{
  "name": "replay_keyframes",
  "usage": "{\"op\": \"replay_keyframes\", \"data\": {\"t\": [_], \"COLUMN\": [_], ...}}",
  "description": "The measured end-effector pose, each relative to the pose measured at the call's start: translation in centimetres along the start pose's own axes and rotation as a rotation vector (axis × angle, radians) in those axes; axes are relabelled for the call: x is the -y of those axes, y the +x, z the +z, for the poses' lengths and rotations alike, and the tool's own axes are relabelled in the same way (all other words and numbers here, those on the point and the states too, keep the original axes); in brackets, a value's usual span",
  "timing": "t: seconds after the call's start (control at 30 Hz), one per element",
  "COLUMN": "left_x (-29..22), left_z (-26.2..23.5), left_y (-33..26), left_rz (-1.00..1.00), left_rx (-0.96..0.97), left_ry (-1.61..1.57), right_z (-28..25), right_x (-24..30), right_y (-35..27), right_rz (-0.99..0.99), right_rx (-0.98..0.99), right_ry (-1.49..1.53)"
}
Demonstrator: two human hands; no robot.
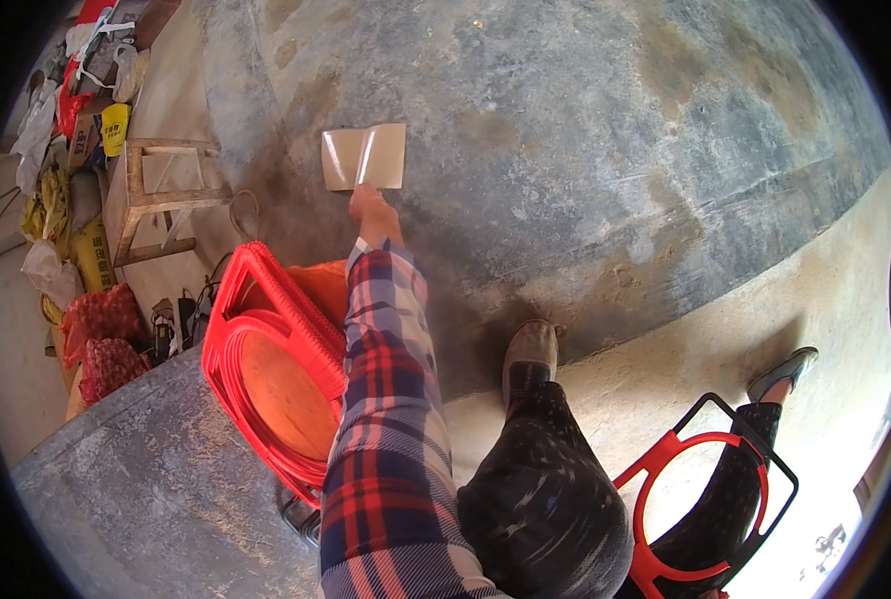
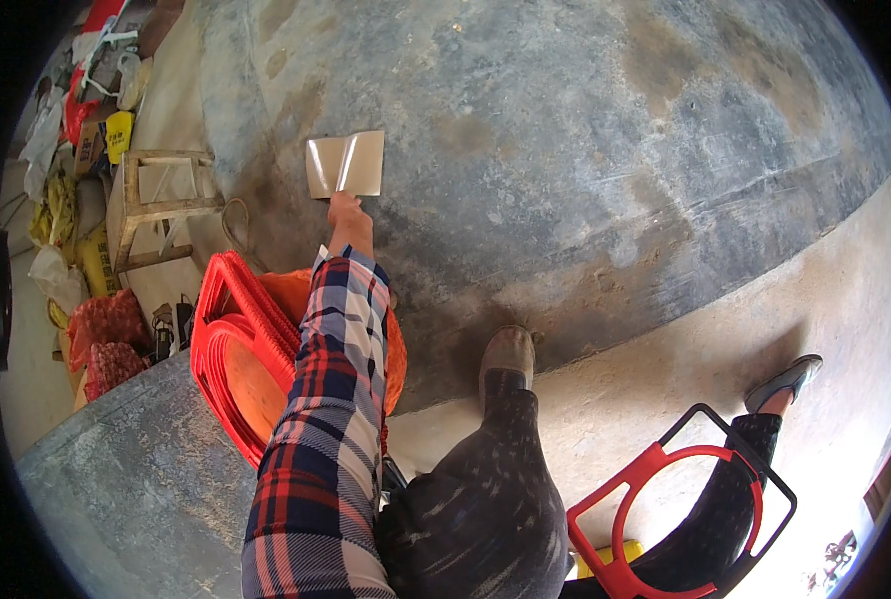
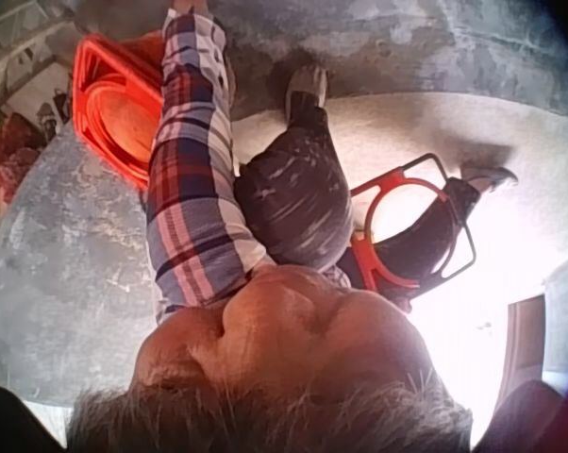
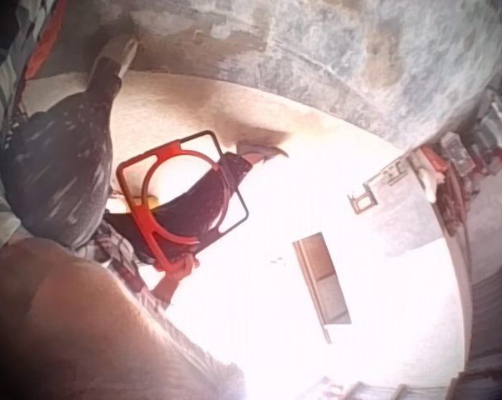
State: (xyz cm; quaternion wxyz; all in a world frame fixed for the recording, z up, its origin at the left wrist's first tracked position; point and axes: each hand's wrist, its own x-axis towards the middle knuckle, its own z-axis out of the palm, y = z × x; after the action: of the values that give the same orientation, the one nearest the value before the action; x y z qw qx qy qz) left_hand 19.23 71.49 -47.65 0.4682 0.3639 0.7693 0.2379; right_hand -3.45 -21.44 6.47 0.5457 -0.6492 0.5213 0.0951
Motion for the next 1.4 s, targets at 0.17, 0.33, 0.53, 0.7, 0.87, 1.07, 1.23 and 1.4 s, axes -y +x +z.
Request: {"op": "replay_keyframes", "data": {"t": [0.17,0.33,0.53,0.7,0.87,1.07,1.23,1.4], "left_x": [3.4,-0.2,-1.3,-1.5,1.1,0.6,-0.5,2.0], "left_z": [-0.4,-1.8,0.1,-2.8,-1.3,6.8,14.4,14.1], "left_y": [-6.7,-8.5,-13.8,-12.5,-19.5,-28.9,-39.3,-55.1], "left_rz": [0.520,0.441,0.448,1.053,1.444,1.398,0.936,0.607], "left_rx": [-0.195,-0.319,-0.189,-0.177,0.076,0.077,0.474,0.991], "left_ry": [1.138,0.561,1.064,1.129,0.908,1.213,0.520,0.178], "right_z": [-0.6,-1.1,-4.9,-0.8,6.4,7.3,7.7,8.0], "right_x": [0.4,-0.6,-3.4,-3.4,-0.9,-3.4,-3.0,-5.7], "right_y": [-1.0,0.6,4.6,0.5,0.2,3.5,4.4,5.5], "right_rz": [-0.085,-0.103,-0.427,-0.135,-0.051,-0.026,0.032,0.015], "right_rx": [-0.056,-0.112,0.440,-0.080,-0.217,-0.170,0.033,0.199], "right_ry": [-0.072,-0.061,-0.063,0.052,-0.083,0.038,0.035,0.097]}}
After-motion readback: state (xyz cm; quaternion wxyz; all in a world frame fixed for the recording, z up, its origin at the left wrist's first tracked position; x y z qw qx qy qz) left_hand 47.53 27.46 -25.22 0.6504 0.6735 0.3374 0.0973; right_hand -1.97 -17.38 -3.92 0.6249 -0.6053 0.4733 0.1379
